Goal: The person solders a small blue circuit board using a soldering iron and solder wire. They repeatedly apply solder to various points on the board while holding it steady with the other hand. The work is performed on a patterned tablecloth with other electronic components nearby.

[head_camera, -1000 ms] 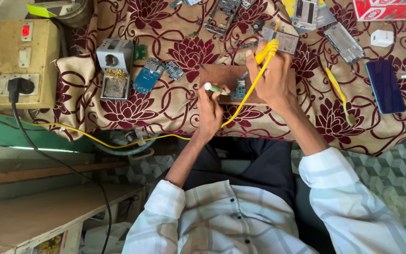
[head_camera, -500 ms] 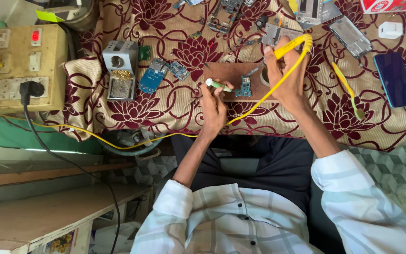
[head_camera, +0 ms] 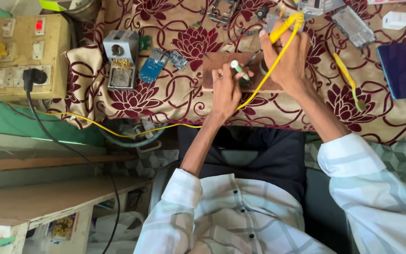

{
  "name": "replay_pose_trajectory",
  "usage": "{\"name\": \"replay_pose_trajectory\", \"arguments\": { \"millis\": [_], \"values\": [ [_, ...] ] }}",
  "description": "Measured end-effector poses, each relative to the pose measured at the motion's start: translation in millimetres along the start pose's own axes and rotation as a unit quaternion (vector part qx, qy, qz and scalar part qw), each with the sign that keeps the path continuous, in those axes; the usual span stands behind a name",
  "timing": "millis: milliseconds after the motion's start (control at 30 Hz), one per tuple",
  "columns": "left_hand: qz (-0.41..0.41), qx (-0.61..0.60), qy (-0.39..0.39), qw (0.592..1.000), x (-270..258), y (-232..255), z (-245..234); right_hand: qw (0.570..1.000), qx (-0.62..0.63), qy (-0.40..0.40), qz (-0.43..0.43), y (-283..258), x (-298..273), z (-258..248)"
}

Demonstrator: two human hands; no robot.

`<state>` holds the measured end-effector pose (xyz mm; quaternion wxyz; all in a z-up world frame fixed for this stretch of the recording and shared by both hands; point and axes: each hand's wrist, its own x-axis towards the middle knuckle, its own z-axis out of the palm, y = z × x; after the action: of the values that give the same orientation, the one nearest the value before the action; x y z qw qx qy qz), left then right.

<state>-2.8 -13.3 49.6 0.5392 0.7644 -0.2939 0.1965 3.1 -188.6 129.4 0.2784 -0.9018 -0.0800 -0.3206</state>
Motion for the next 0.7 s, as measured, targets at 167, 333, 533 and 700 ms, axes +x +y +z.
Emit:
{"name": "replay_pose_trajectory", "arguments": {
  "millis": [167, 333, 533, 700],
  "values": [
    [-0.007, 0.036, 0.015, 0.999, -9.8, -1.7, -2.0, 0.991, -0.080, 0.053, -0.096, -10.6, -12.9, -7.0],
    [-0.028, 0.047, 0.040, 0.998, -12.0, -10.0, -11.0, 0.999, 0.045, 0.000, -0.014, -14.1, -11.8, -12.6],
    [-0.070, -0.021, 0.045, 0.996, -16.1, -18.6, -17.6, 0.997, 0.057, 0.036, -0.029, -15.5, -23.7, -22.2],
    [-0.042, -0.018, 0.085, 0.995, -15.9, -21.2, -19.4, 0.993, -0.025, 0.079, -0.087, -11.0, -33.0, -22.4]
  ]
}}
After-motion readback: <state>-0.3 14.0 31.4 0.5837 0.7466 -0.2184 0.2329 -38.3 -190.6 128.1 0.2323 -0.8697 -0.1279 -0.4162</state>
